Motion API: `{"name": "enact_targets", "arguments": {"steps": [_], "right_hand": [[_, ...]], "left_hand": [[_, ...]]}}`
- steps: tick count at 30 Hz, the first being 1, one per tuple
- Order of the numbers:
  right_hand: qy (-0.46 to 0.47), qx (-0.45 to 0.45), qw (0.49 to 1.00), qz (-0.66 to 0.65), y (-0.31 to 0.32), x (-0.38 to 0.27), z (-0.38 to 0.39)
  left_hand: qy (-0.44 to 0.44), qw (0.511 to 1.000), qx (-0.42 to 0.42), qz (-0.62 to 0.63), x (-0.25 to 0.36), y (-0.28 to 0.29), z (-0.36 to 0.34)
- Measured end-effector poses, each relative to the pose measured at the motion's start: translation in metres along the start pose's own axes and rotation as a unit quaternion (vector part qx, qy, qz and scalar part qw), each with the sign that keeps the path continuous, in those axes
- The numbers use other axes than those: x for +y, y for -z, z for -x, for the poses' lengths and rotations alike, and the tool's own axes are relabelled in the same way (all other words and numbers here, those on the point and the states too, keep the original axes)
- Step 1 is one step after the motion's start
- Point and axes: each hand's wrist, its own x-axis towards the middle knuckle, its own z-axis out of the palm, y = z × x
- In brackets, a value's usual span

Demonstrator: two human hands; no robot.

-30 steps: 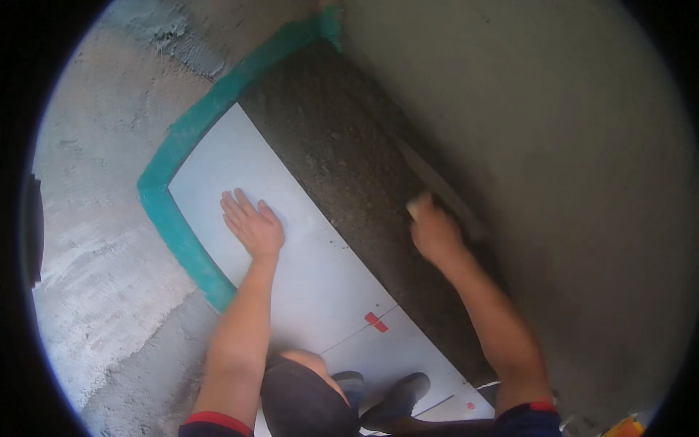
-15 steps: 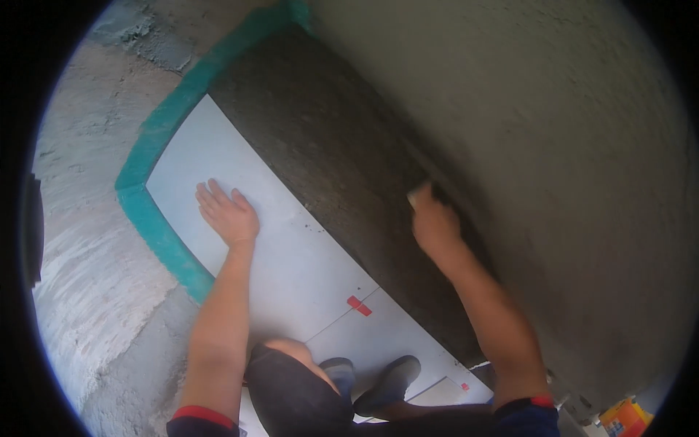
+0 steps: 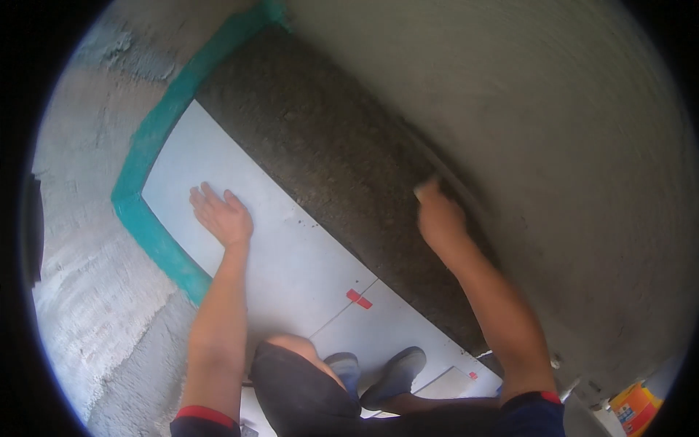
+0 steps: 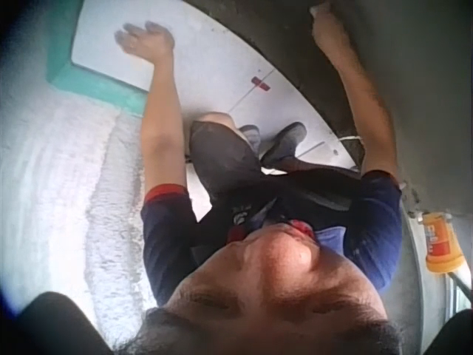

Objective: The person spreads mortar using a notched trowel on a floor and then uses a power saw to cut a ceramic tile.

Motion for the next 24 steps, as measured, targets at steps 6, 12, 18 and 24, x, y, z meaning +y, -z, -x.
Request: {"name": "enact_targets", "arguments": {"steps": [6,12,18,24], "right_hand": [[-0.057,-0.035,0.998,0.004,-0.001,0.052,0.098],[0.098,-0.017,0.993,-0.07,0.015,-0.088,0.04],[-0.016,-0.184,0.982,-0.028,-0.034,0.002,0.116],[0.043,-0.134,0.988,-0.067,0.025,-0.04,0.096]], "left_hand": [[-0.007,1.0,-0.001,-0.008,-0.004,-0.005,0.003],[-0.008,1.0,0.002,0.008,-0.002,-0.011,0.001],[-0.02,1.0,0.004,0.006,0.001,-0.007,0.002],[0.006,1.0,-0.006,-0.018,-0.002,-0.002,0.002]]}}
